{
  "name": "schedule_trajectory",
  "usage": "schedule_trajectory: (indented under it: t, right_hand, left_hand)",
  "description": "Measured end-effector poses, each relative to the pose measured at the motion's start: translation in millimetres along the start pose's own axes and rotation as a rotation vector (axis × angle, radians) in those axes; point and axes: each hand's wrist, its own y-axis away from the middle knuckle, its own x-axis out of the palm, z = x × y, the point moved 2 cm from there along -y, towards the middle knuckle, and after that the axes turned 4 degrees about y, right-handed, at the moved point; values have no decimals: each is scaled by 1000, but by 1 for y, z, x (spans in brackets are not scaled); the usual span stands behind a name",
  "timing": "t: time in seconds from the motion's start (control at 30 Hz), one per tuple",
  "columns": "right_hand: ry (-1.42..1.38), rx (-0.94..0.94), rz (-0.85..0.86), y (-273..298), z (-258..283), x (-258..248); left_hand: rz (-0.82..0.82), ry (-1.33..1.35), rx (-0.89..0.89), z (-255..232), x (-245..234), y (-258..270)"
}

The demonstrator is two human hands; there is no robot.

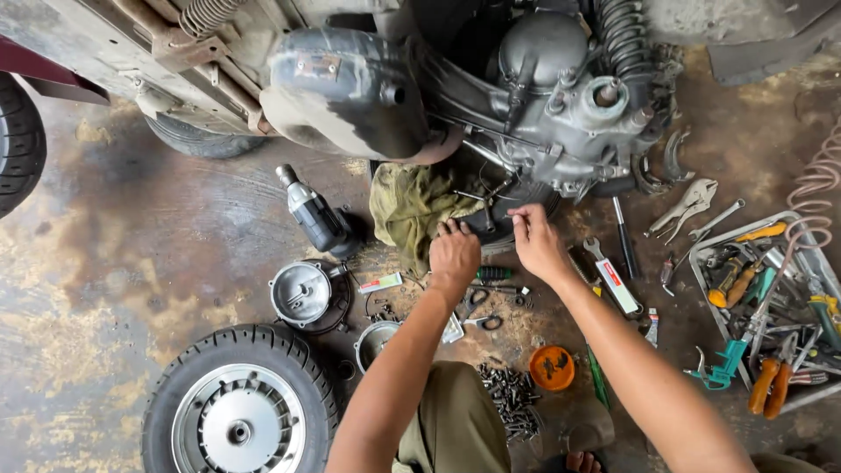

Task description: The person retrieves a jar of bolts, opens it, and sorts bolts on the floor. They then pick a bolt and install it into the scooter's engine area.

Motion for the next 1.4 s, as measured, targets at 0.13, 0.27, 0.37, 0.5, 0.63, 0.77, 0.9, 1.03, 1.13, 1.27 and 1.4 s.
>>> schedule_trajectory:
  t: [0.13,0.27,0.37,0.5,0.63,0.77,0.9,1.03,1.13,1.27,1.4]
  right_hand:
    - [30,-9,-3,-1,-5,8]
    - [35,-18,-28,2,-4,5]
    - [30,7,-16,2,-5,5]
    - [86,-18,16,2,-14,10]
    - [142,-73,8,-5,-27,18]
    - [189,-116,12,-5,-25,15]
    - [327,-231,62,-1,1,3]
    - [275,-476,15,-26,47,-17]
    - [276,-778,-152,-51,101,-60]
    - [376,-917,-181,-97,139,-112]
    - [544,-548,-70,-129,162,-149]
  left_hand:
    - [9,60,-61,0,22,-11]
    - [-13,86,-50,5,21,-17]
    - [-82,96,-43,5,3,-8]
    - [-193,129,-54,3,-25,2]
    - [-155,153,-81,6,-22,-10]
    - [-96,178,-106,-1,-31,-14]
    - [60,185,-185,1,-32,-19]
    - [99,211,-223,12,-19,-23]
    - [124,226,-255,18,-8,-22]
    - [132,309,-290,21,-28,-7]
    - [-27,237,-244,20,-29,0]
